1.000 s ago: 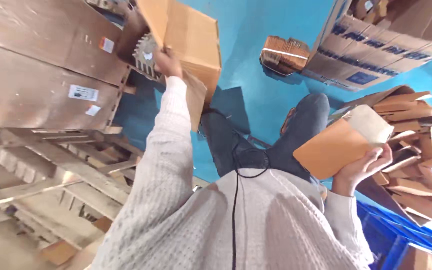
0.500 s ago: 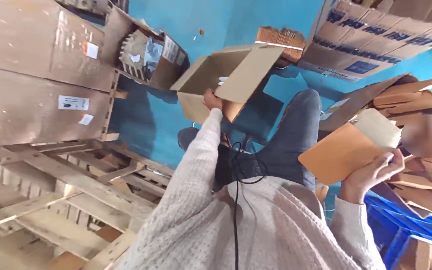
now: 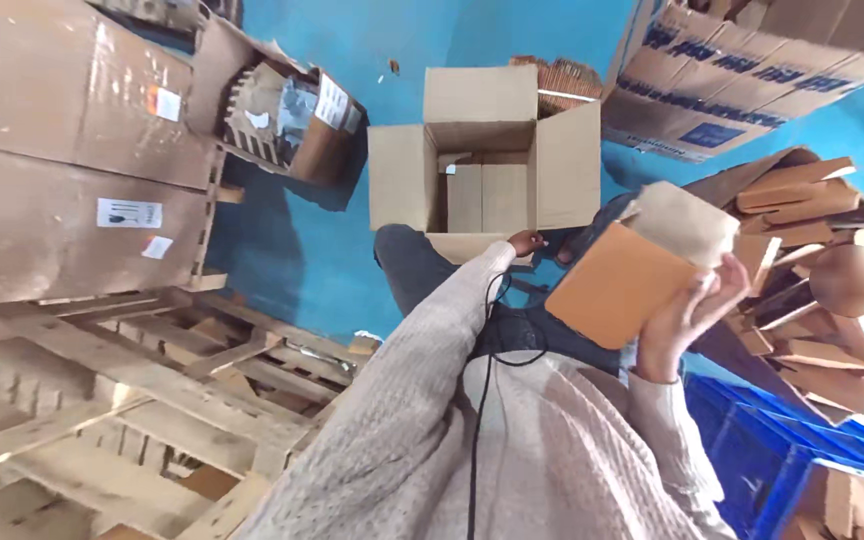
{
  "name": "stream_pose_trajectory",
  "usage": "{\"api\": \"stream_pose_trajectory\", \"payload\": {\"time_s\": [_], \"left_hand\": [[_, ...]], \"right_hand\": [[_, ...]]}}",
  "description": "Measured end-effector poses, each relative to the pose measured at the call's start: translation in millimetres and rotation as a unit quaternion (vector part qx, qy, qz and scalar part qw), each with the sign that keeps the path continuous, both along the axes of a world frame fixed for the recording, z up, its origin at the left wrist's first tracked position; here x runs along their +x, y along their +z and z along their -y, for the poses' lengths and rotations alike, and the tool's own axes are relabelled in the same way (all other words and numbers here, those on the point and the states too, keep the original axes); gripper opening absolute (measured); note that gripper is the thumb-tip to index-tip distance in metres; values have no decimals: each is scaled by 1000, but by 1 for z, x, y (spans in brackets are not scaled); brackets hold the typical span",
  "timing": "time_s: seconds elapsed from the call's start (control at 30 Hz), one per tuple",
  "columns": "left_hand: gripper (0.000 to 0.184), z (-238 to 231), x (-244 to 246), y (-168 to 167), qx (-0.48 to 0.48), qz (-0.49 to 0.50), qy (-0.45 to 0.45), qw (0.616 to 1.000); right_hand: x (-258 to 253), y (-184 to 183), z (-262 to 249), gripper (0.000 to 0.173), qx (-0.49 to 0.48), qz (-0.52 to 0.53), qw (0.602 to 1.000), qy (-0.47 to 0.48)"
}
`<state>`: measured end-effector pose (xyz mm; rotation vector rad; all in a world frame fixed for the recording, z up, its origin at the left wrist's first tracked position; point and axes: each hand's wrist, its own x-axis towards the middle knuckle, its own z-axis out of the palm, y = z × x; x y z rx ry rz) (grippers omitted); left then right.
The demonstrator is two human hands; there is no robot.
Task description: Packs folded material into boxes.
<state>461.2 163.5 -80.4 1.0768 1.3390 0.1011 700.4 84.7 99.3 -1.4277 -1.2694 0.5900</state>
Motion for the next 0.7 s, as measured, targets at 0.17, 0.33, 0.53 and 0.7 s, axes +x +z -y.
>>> {"api": "stream_pose_trajectory", "payload": {"time_s": [0.17,0.33,0.53,0.7], "left_hand": [[46,5,-1,52,96,62,192,975],[68,40,-11,142,123,230,199,945],[72,110,8,195,363,235,226,873],[43,146,26,192,439,185,267,838]], "right_hand": [[-27,-3,7,50,-81,-62,993,52],[-23,7,6,53,-178,-6,983,50],[-44,6,20,37,-128,-12,982,138],[-23,14,32,38,-101,-12,968,228]]}}
